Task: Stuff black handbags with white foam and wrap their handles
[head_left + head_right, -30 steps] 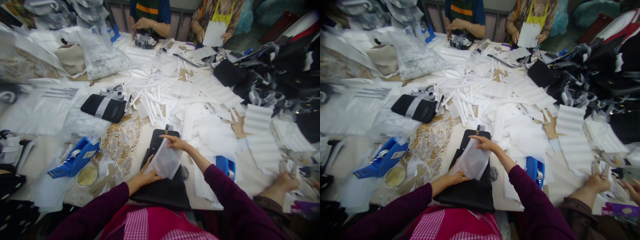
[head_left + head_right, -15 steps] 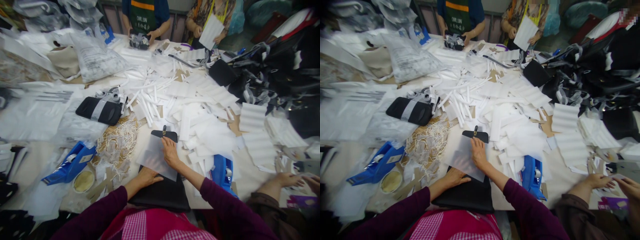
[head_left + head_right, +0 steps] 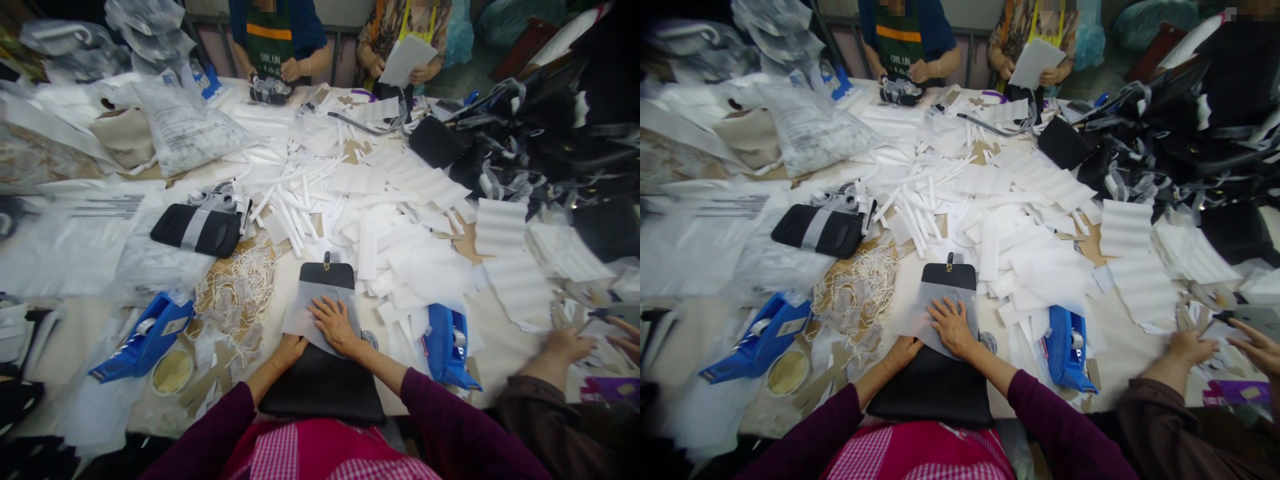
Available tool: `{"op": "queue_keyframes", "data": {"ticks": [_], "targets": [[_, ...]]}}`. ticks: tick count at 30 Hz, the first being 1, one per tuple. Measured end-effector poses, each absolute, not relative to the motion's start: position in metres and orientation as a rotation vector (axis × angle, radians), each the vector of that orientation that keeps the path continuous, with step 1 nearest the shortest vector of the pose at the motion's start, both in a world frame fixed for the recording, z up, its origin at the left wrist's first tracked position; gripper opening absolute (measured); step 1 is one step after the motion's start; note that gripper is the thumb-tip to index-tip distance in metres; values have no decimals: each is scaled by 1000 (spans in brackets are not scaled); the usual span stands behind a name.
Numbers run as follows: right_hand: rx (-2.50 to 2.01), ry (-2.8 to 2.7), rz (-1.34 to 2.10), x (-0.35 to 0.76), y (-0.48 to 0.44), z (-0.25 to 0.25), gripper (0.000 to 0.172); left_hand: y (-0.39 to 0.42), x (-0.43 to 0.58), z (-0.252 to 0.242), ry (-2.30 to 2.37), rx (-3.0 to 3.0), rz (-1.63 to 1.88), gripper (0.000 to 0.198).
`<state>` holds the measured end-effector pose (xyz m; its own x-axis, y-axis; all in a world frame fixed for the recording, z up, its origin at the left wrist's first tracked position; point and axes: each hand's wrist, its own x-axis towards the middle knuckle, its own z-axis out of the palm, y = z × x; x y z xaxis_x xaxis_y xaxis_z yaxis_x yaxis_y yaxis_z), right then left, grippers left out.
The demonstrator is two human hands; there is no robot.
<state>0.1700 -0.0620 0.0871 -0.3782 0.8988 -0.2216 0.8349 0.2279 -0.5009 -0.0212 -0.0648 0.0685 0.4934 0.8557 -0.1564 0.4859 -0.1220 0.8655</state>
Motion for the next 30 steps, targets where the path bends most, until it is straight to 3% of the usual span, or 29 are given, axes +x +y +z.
{"op": "queue_keyframes", "data": {"ticks": [6, 12, 18, 23, 27, 30], "targets": [[-1552, -2505, 911, 177, -65, 88, 45, -54, -25, 76, 1297, 1018, 880, 34], [-1531, -2565, 985, 175, -66, 88, 53, -49, -27, 69, 1376, 948, 892, 38], [-1531, -2553, 1005, 175, -67, 91, 55, -28, -29, 84, 1505, 1187, 830, 51], [-1521, -2532, 994, 174, -68, 91, 55, -7, -9, 102, 1314, 2151, 423, 43], [-1538, -2355, 1016, 177, -70, 84, 65, -10, 7, 84, 1238, 2286, 237, 28], [-1648, -2081, 936, 181, -72, 74, 46, -18, 8, 70, 1318, 2288, 249, 21]]}}
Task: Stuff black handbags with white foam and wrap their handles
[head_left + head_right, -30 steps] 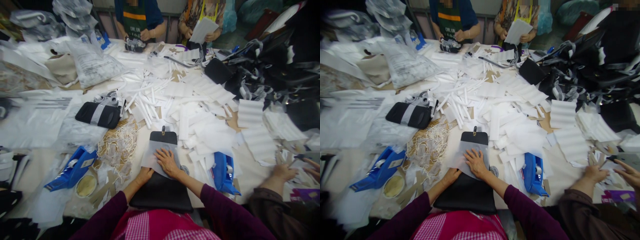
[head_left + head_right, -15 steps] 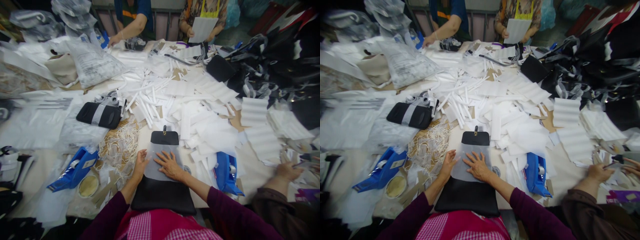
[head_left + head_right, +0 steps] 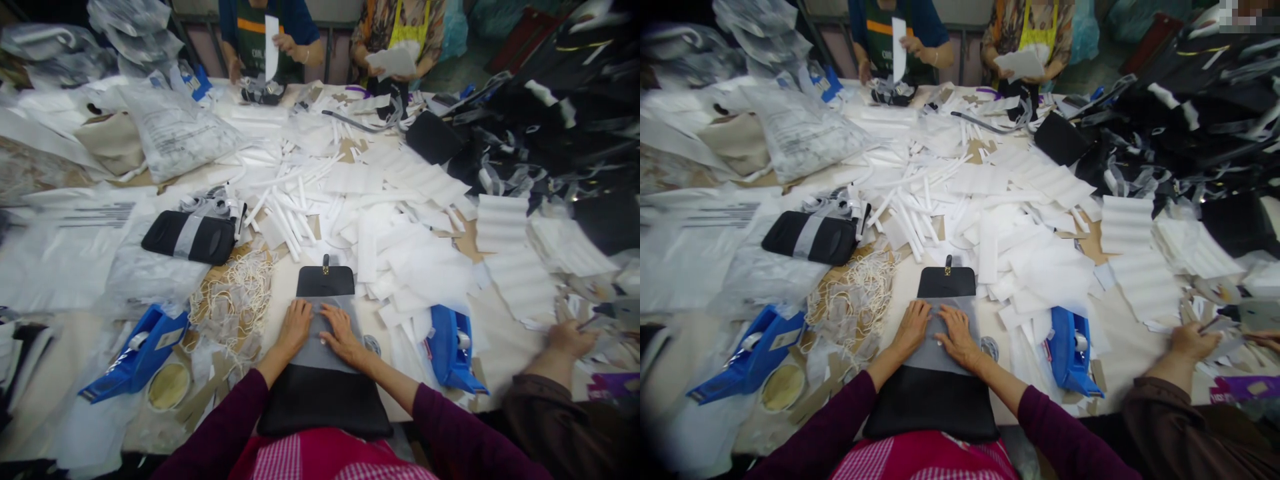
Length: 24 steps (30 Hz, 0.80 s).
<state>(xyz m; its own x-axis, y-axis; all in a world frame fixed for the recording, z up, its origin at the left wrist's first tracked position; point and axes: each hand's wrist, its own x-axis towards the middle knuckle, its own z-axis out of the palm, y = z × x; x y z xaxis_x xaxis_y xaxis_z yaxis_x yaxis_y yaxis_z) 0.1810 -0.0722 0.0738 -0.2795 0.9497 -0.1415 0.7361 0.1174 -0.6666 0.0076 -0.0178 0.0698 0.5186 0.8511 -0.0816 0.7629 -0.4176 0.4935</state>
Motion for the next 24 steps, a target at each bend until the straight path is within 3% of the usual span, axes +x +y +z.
{"op": "queue_keyframes", "data": {"ticks": [3, 9, 24], "targets": [[-1786, -1907, 818, 181, -74, 67, 35, -21, 6, 65, 1327, 2305, 245, 21], [-2057, -2132, 558, 176, -66, 76, 32, -17, 6, 67, 1311, 2327, 169, 47], [-2023, -2358, 436, 193, -56, 80, 34, -6, 5, 78, 1309, 2356, -12, 48]]}}
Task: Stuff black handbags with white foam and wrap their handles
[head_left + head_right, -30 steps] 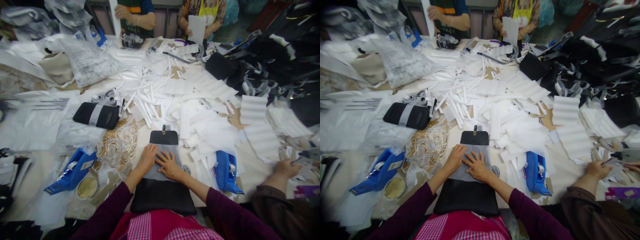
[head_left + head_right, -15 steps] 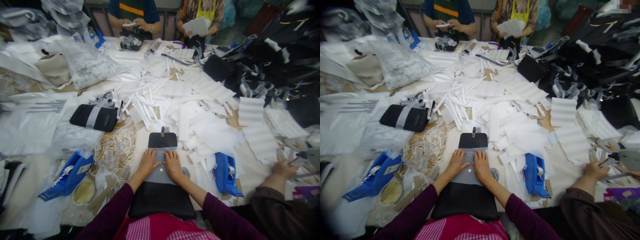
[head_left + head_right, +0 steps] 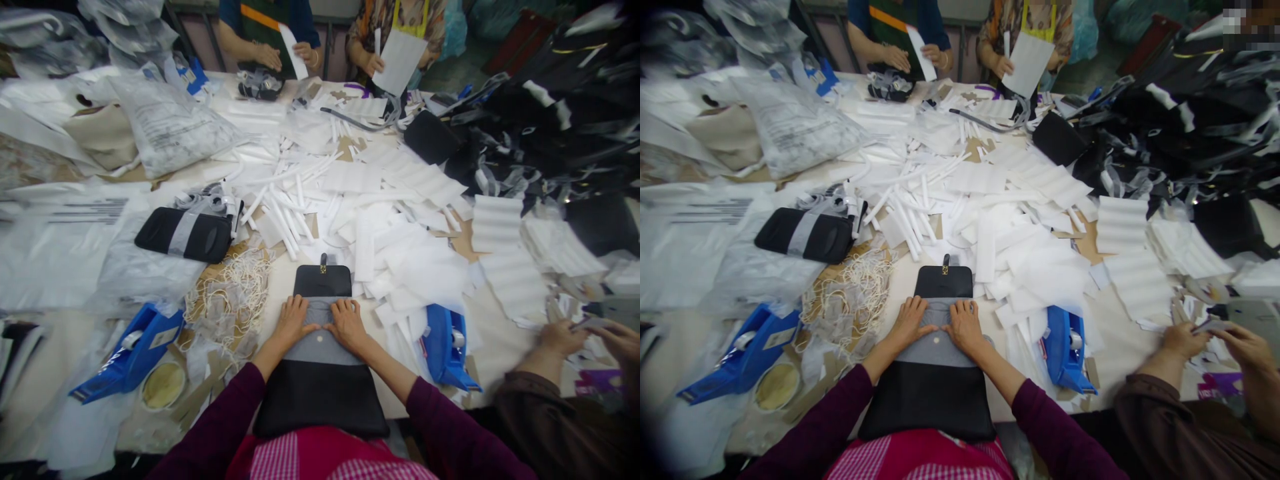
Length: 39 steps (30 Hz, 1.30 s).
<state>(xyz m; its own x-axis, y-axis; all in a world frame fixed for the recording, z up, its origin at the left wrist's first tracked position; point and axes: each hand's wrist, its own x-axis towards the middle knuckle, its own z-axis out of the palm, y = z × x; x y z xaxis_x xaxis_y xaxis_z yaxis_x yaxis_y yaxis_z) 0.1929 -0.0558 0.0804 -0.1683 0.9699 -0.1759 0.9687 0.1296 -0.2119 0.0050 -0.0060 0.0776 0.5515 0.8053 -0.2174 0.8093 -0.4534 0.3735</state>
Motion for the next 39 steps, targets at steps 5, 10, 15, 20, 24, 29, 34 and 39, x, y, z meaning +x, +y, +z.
{"op": "queue_keyframes", "data": {"ticks": [5, 10, 15, 20, 24, 29, 34, 39], "targets": [[-2072, -2356, 430, 191, -59, 81, 36, -6, 4, 79, 1291, 2359, 13, 48], [-2078, -2335, 429, 191, -57, 85, 38, -3, 6, 83, 1297, 2318, 10, 50], [-2080, -2321, 483, 195, -53, 89, 42, 0, 8, 89, 1282, 2301, -22, 49], [-2061, -2348, 520, 199, -51, 88, 44, -1, 7, 90, 1266, 2335, -2, 49], [-2031, -2381, 536, 202, -50, 88, 43, -2, 6, 89, 1257, 2365, 7, 48], [-1977, -2390, 557, 205, -51, 89, 40, -4, 5, 87, 1254, 2357, 0, 46], [-2006, -2337, 677, 208, -49, 89, 41, -6, 4, 85, 1275, 2336, 2, 46], [-2052, -2333, 687, 210, -48, 89, 41, -8, 2, 83, 1300, 2349, -14, 47]]}}
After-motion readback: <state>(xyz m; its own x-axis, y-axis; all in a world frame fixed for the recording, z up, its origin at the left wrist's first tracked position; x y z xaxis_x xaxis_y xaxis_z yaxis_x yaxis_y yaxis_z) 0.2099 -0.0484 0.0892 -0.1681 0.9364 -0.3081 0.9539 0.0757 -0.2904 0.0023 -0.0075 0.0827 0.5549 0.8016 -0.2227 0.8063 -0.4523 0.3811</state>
